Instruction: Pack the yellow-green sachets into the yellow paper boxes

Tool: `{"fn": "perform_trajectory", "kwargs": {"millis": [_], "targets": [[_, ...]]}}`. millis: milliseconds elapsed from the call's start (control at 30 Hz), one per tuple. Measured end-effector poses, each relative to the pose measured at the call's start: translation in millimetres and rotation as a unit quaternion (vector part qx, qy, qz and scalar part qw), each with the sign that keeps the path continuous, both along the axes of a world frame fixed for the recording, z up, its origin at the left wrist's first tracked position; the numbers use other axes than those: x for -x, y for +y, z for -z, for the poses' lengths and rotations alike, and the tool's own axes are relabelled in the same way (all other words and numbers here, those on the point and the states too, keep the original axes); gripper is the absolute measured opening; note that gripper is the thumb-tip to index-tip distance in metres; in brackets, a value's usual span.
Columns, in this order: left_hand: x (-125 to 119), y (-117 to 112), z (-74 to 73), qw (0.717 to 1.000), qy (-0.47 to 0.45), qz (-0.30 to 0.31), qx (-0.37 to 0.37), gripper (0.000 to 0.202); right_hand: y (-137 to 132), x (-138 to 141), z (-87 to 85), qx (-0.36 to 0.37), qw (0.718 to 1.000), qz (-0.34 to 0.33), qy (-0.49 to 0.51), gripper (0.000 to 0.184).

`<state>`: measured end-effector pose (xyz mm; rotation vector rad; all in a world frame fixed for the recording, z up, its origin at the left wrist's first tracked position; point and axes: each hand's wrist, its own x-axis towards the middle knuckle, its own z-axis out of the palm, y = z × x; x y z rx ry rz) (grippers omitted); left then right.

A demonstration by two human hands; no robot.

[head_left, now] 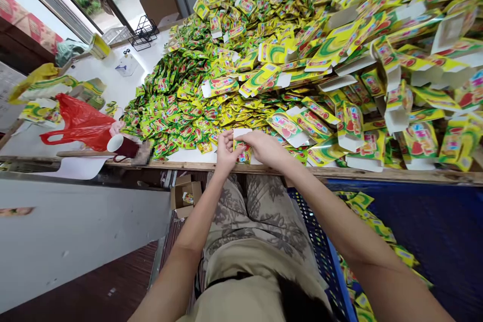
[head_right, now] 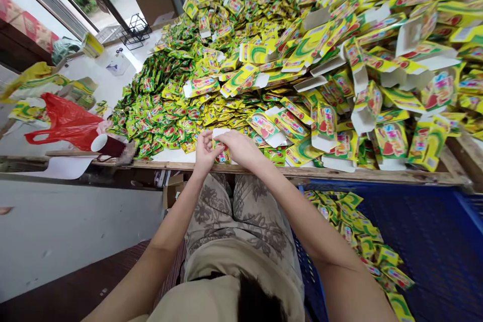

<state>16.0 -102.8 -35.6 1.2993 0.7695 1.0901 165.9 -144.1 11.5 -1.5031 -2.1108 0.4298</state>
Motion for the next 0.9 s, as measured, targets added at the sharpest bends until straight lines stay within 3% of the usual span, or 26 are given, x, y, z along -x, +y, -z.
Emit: {"fn": "perform_trajectory", "kwargs": {"millis": [100, 200, 267, 400, 533, 600, 667, 733, 833, 900], "targets": [[4, -5, -3.0, 0.998, -0.007, -0.044, -0.037, 0.051, -4, 3, 6.8, -0.060, 0.990, 0.037, 0.124, 0.040], [7, -10, -3.9, 0.999, 0.015, -0.033, -0.030, 0.040, -7, 7, 21.8, -0.067, 0.928, 0.167, 0.326, 0.038], [8, -10, -4.1, 0.999, 0.028, -0.015, -0.019, 0.037, -7, 9, 32.1, 0.024, 0.866, 0.186, 0.464, 0.035], [11, -3, -8.4, 0.999, 0.053, -0.008, -0.011, 0.031, 2, 5, 38.0, 0.221, 0.754, 0.117, 0.607, 0.027], [14, 9, -14.1, 0.997, 0.076, 0.015, 0.009, 0.028, 18, -5, 28.0, 0.357, 0.681, 0.070, 0.635, 0.017], [14, 12, -14.1, 0.996, 0.070, 0.036, 0.036, 0.028, 25, -8, 23.9, 0.391, 0.660, 0.067, 0.637, 0.020], [13, 14, -11.7, 0.997, 0.052, 0.032, 0.054, 0.029, 28, -7, 22.6, 0.392, 0.663, 0.075, 0.633, 0.021], [11, 15, -8.2, 0.998, 0.025, 0.009, 0.060, 0.035, 26, -5, 23.7, 0.351, 0.698, 0.087, 0.618, 0.019], [7, 16, -4.5, 0.999, -0.002, 0.003, 0.049, 0.047, 18, -4, 25.9, 0.216, 0.803, 0.086, 0.548, 0.015], [7, 18, -4.4, 1.000, 0.015, 0.024, 0.014, 0.040, 10, -5, 26.0, 0.115, 0.881, 0.072, 0.453, 0.015]]}}
